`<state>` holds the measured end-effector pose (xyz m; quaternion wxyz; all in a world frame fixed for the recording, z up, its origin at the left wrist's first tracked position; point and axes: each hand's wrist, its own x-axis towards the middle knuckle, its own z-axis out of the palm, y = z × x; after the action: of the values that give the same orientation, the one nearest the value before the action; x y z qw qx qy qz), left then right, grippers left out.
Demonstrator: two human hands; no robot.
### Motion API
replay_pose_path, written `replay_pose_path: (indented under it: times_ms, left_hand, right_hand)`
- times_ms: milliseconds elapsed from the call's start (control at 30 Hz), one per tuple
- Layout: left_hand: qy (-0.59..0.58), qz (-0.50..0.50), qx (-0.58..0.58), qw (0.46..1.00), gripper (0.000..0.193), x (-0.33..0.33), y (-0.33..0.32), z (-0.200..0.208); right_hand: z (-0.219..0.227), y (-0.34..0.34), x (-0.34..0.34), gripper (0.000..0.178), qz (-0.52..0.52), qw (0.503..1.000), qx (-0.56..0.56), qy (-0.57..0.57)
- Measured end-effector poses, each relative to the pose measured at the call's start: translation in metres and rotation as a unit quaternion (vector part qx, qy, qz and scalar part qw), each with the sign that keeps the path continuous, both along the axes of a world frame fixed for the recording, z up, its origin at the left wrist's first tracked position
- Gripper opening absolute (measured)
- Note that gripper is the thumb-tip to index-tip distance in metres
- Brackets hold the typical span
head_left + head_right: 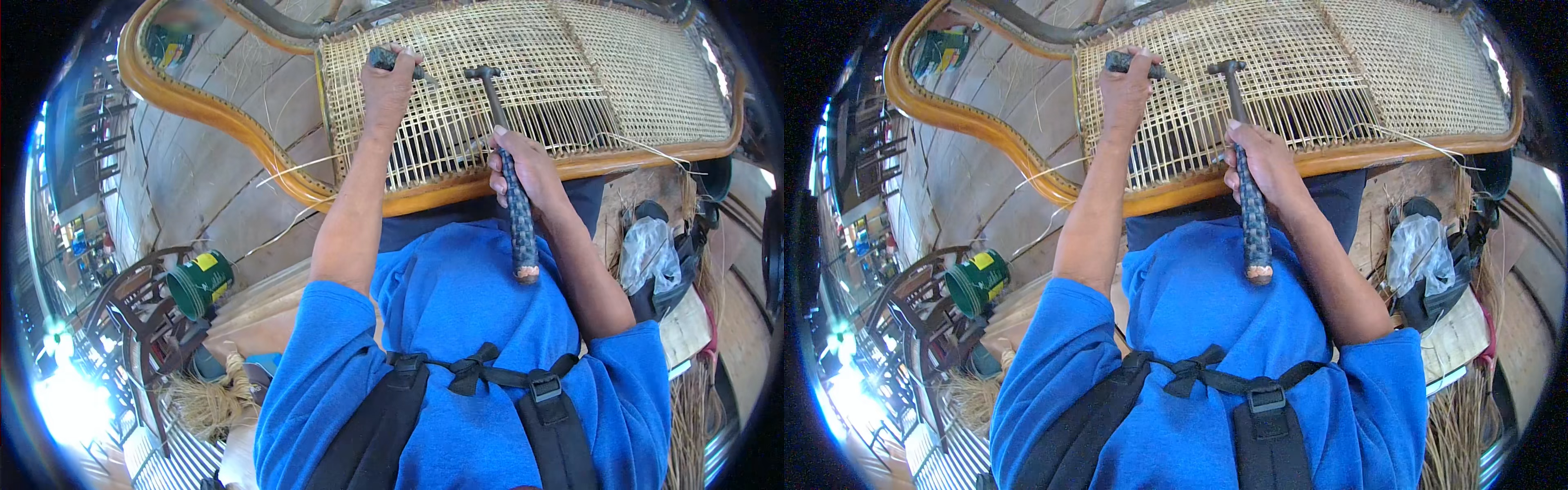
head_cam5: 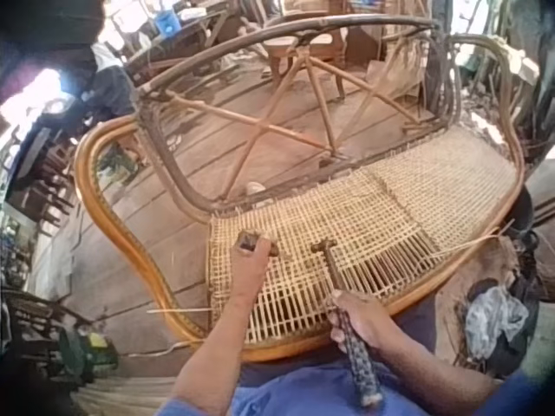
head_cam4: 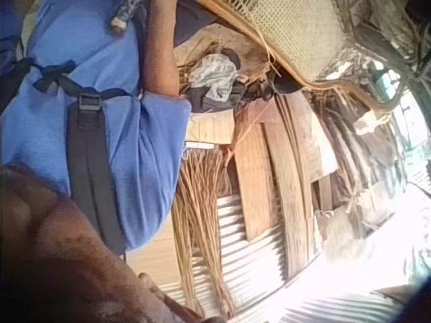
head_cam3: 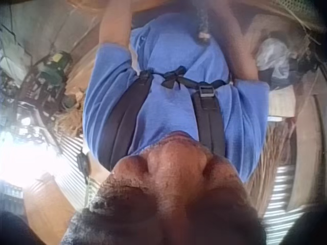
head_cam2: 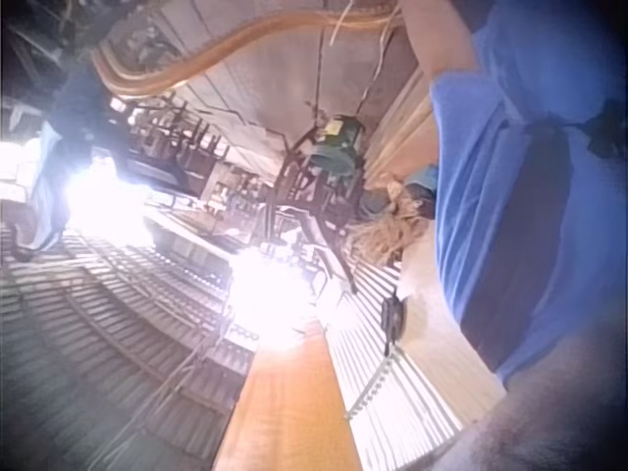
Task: Repairing a rattan chair by weaving cane strips and securing them with tools.
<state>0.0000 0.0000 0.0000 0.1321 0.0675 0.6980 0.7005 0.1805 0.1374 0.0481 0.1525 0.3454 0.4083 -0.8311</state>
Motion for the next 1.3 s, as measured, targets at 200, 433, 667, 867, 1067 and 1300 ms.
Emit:
replay_pose_path:
  times_ms: [200, 433, 667, 867, 1067, 1300]
  left_hand:
    - [0.008, -0.003, 0.029, 1.0, 0.008, 0.003, 0.011, -0.003]
    - [-0.018, 0.058, 0.036, 0.998, 0.009, -0.022, 0.003, -0.003]
    - [-0.005, 0.04, 0.079, 0.996, 0.008, -0.031, 0.012, -0.015]
    - [0.004, 0.041, 0.081, 0.996, 0.008, -0.034, 0.013, -0.022]
    - [0.019, 0.026, 0.064, 0.997, 0.008, -0.032, 0.021, -0.021]
    - [-0.035, 0.027, 0.07, 0.997, 0.009, -0.028, 0.018, -0.002]
  right_hand:
    - [-0.003, -0.01, -0.018, 0.028, 0.026, 1.0, 0.002, -0.006]
    - [-0.009, 0.01, -0.022, 0.026, -0.022, 1.0, 0.019, -0.003]
    - [-0.013, 0.009, -0.032, 0.027, -0.009, 0.999, 0.046, -0.014]
    - [-0.013, 0.001, -0.044, 0.026, -0.015, 0.999, 0.032, -0.02]
    - [-0.02, -0.012, -0.053, 0.03, -0.045, 0.999, 0.024, -0.019]
    - [-0.014, 0.0, -0.05, 0.031, 0.001, 1.0, 0.031, -0.001]
